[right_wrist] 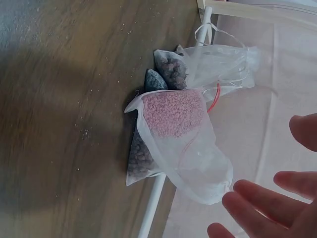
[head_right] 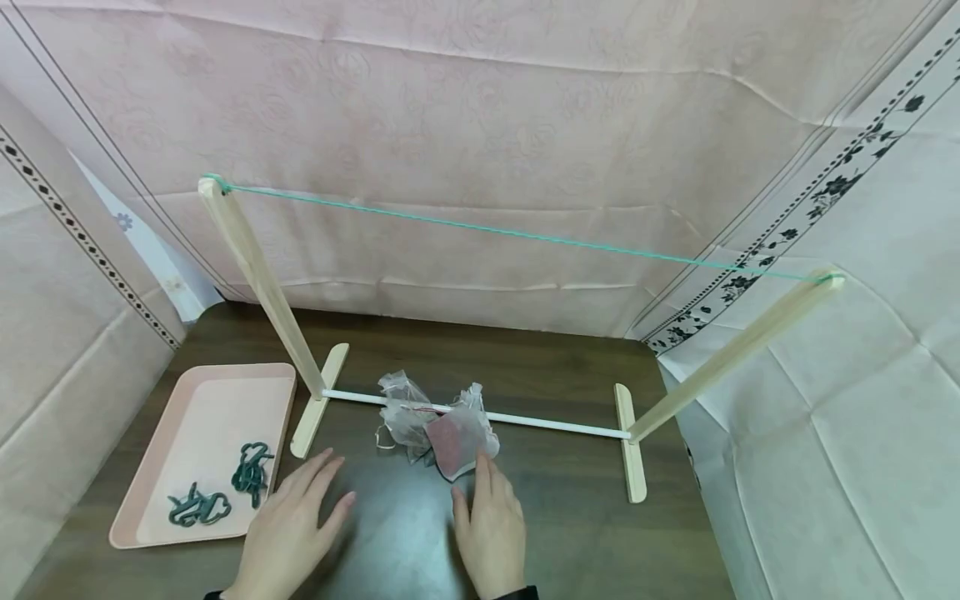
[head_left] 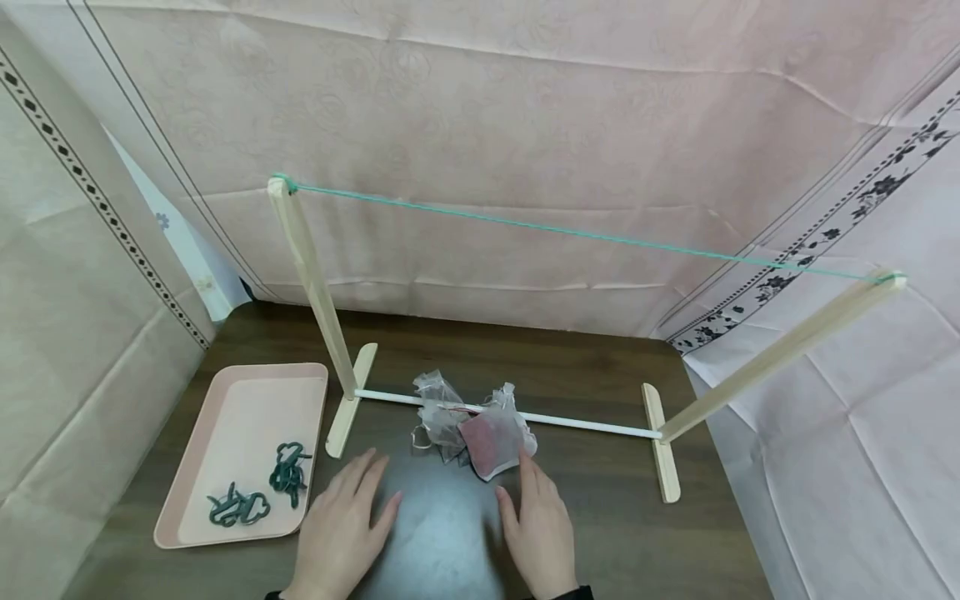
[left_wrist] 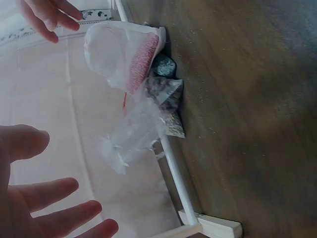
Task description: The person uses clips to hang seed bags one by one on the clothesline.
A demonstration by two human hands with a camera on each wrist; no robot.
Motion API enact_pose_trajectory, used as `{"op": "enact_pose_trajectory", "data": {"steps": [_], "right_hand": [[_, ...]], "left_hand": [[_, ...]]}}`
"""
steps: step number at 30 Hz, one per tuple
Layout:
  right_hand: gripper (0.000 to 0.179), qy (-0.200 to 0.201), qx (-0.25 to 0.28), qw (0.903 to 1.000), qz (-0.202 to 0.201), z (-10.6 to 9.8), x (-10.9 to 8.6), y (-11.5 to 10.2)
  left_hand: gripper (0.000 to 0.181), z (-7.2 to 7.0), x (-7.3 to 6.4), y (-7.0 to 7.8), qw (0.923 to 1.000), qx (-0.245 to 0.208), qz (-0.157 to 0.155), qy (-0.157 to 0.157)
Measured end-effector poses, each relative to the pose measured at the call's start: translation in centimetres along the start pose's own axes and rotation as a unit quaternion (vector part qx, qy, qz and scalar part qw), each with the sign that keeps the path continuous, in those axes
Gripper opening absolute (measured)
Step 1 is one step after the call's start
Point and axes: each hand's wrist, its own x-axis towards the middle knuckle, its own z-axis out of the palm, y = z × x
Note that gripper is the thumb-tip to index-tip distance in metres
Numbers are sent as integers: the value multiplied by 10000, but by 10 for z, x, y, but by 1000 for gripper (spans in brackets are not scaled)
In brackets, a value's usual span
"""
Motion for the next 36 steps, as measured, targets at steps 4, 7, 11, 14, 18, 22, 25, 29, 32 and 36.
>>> {"op": "enact_pose_trajectory", "data": {"steps": [4,7,11,14,18,22,25,29,32,36], "right_hand": [[58,-41,91,9999,108,0,-1,-1],[58,-80,140,9997,160,0,-3,-2],[60,-95,210,9995,237,0,-4,-2],[62,-110,235,9992,316,0,-4,-1],[64,-132,285,9987,414,-3,-3,-2],[68,-256,429,9968,631,-4,-2,-4],[71,-350,543,9949,779,-5,-1,-5],[72,-341,573,9944,818,-6,-1,-5],[72,-352,566,9943,830,-5,-1,-4],[73,-408,700,9937,780,-5,0,-2]], "left_hand": [[54,-1,-2,-6,9995,-108,-289,-113],[54,-4,-3,-14,9983,-139,-542,-140],[54,-6,-6,-27,9959,-123,-879,-151],[54,-5,-9,-36,9945,-102,-1034,-128],[52,-3,-15,-47,9945,-118,-1037,115],[51,-5,-20,-65,9944,-195,-948,418],[51,-10,-23,-82,9930,-241,-1087,386],[52,-17,-27,-105,9877,-199,-1552,26],[55,-22,-29,-120,9796,-143,-1976,-325],[55,-24,-30,-137,9737,-181,-2201,-556]]}}
